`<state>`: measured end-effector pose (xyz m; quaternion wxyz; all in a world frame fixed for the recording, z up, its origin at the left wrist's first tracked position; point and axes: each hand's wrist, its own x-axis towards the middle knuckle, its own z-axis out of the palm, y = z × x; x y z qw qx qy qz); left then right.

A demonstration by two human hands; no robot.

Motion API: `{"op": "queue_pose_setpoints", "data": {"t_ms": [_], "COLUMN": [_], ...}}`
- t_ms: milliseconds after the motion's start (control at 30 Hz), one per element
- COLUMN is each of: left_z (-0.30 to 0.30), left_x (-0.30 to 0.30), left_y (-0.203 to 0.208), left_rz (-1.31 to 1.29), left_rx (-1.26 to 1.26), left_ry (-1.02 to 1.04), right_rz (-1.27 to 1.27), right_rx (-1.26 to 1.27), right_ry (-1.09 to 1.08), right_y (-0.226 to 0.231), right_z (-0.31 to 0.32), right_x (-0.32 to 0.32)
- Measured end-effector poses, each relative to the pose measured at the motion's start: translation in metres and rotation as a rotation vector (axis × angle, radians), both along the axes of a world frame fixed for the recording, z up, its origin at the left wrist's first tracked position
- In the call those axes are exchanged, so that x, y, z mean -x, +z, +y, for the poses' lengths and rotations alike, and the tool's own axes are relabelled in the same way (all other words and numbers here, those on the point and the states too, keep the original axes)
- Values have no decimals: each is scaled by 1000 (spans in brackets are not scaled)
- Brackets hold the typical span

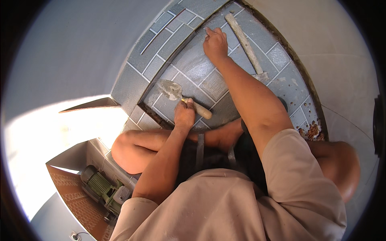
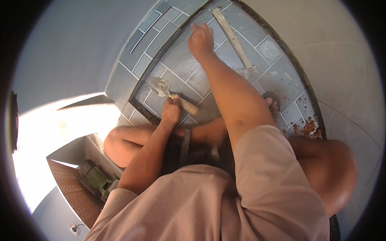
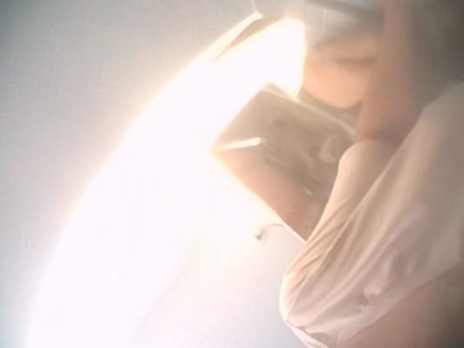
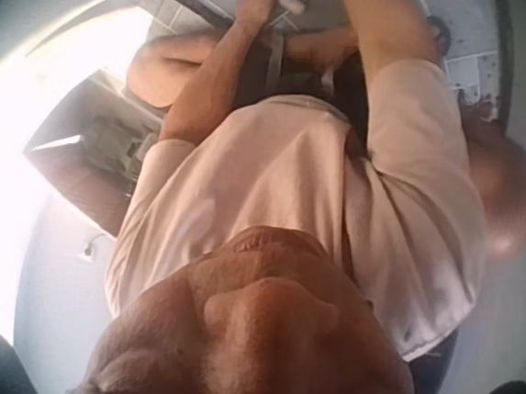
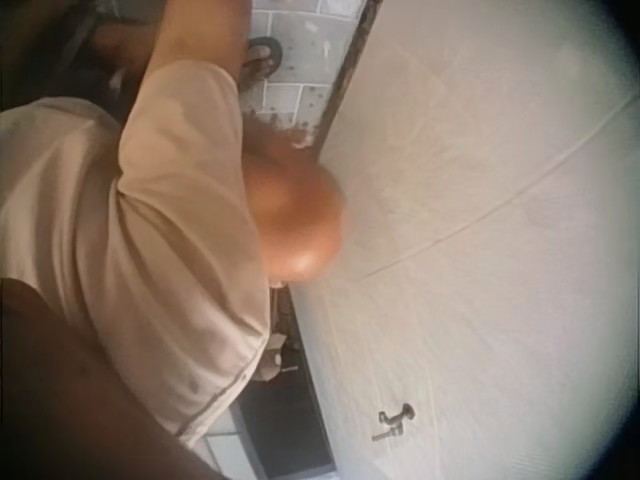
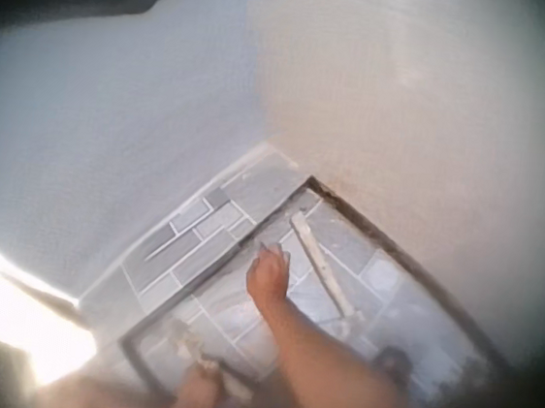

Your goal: The person sits on a tiled floor and uses a trowel to apply grout into the gaps between tiles. They then use a wooden stick to smooth and press the grout into the joints, ensuring even coverage.

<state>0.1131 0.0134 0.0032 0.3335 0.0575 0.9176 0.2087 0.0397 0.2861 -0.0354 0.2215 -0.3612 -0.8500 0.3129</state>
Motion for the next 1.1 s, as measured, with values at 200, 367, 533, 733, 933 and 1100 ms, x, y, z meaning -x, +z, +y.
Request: {"op": "queue_pose_setpoints", "data": {"t_ms": [200,367,533,733,933,1100], "left_z": [4,-14,-9,-6,-14,-1], "left_x": [-5,-4,-4,-1,1,-1], "left_y": [7,-14,-9,-2,-10,5], "left_rz": [59,35,29,-28,-10,10], "left_rx": [-36,-122,-100,-110,-98,-77], "left_ry": [17,95,54,69,52,40], "right_rz": [-245,-175,-191,-57,-23,-108], "right_rx": [73,80,1,104,125,78], "right_ry": [95,150,195,151,116,111], "right_y": [16,18,8,2,-3,1], "right_z": [18,12,9,14,0,-3], "right_x": [4,-5,-6,0,0,1]}}
